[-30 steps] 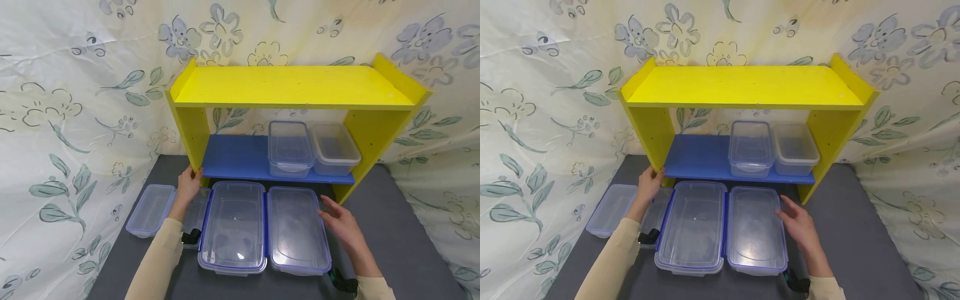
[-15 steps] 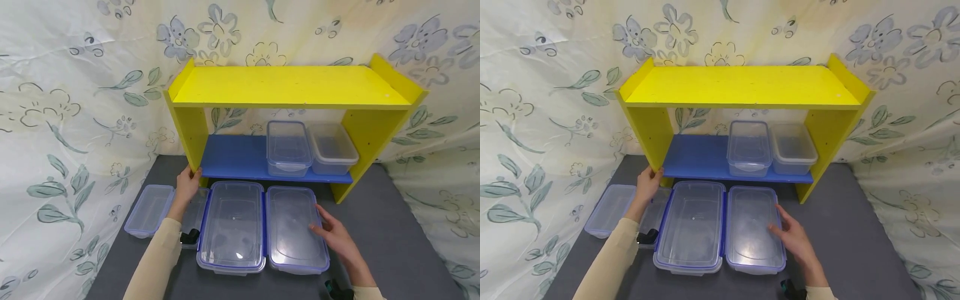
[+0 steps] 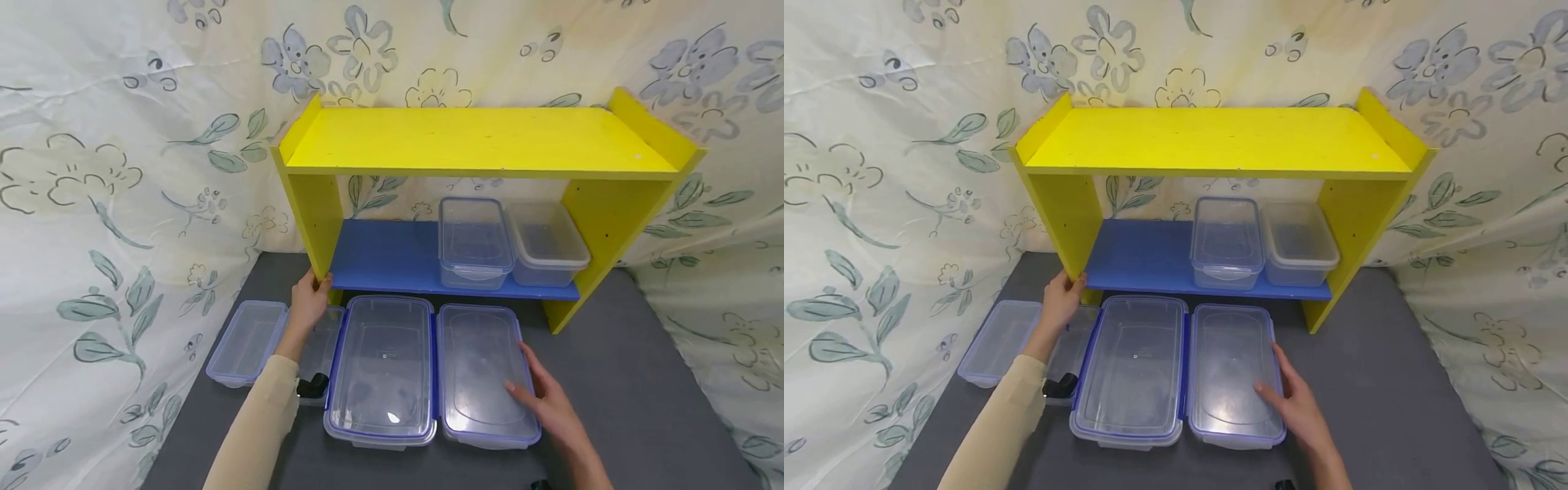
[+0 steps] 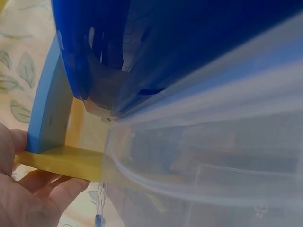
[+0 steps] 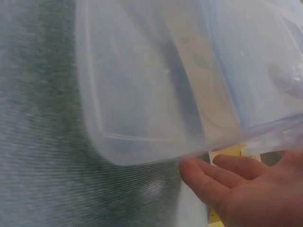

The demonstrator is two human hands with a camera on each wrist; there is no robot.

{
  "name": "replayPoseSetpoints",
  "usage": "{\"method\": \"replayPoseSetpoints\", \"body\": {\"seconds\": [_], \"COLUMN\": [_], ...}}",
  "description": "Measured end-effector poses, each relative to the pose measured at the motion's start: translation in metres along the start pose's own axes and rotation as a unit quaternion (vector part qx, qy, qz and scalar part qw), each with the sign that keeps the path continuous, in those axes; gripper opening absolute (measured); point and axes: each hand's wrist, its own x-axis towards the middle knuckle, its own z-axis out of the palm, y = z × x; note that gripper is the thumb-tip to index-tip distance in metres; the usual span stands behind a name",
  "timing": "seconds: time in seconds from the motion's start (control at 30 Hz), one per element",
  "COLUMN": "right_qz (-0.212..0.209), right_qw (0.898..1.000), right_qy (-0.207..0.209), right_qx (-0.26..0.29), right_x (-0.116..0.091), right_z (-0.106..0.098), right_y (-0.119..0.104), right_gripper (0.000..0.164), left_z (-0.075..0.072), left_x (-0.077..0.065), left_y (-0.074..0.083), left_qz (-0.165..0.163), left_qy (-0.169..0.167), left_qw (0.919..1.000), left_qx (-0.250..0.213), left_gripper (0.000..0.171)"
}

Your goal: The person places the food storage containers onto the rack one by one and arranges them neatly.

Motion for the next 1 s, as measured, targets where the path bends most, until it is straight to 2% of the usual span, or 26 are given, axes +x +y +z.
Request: {"method": "replayPoseSetpoints", "body": {"seconds": [0.23,0.57,0.87,1.0], "right_qz": [-0.008,0.046,0.019,-0.035], "right_qw": [1.000,0.996,0.990,0.982], "right_qy": [-0.004,-0.013,-0.002,-0.014], "right_qx": [0.028,0.072,0.138,0.186], "right_x": [-0.012,-0.024,-0.035,-0.038], "right_z": [0.002,0.004,0.012,0.010], "right_y": [0.008,0.012,0.018,0.021], "right_gripper": [0.086,0.088,0.090,0.088], "left_z": [0.001,0.002,0.001,0.002], "left_x": [0.002,0.001,0.000,-0.001], "left_y": [0.002,0.003,0.000,0.000], "left_qz": [0.004,-0.001,-0.003,-0.004], "left_qy": [-0.003,-0.001,0.000,-0.001], "left_qw": [1.0000,1.0000,1.0000,1.0000], "left_qx": [-0.005,-0.006,-0.007,-0.008], "left_gripper": [0.024,0.025,0.024,0.024]}}
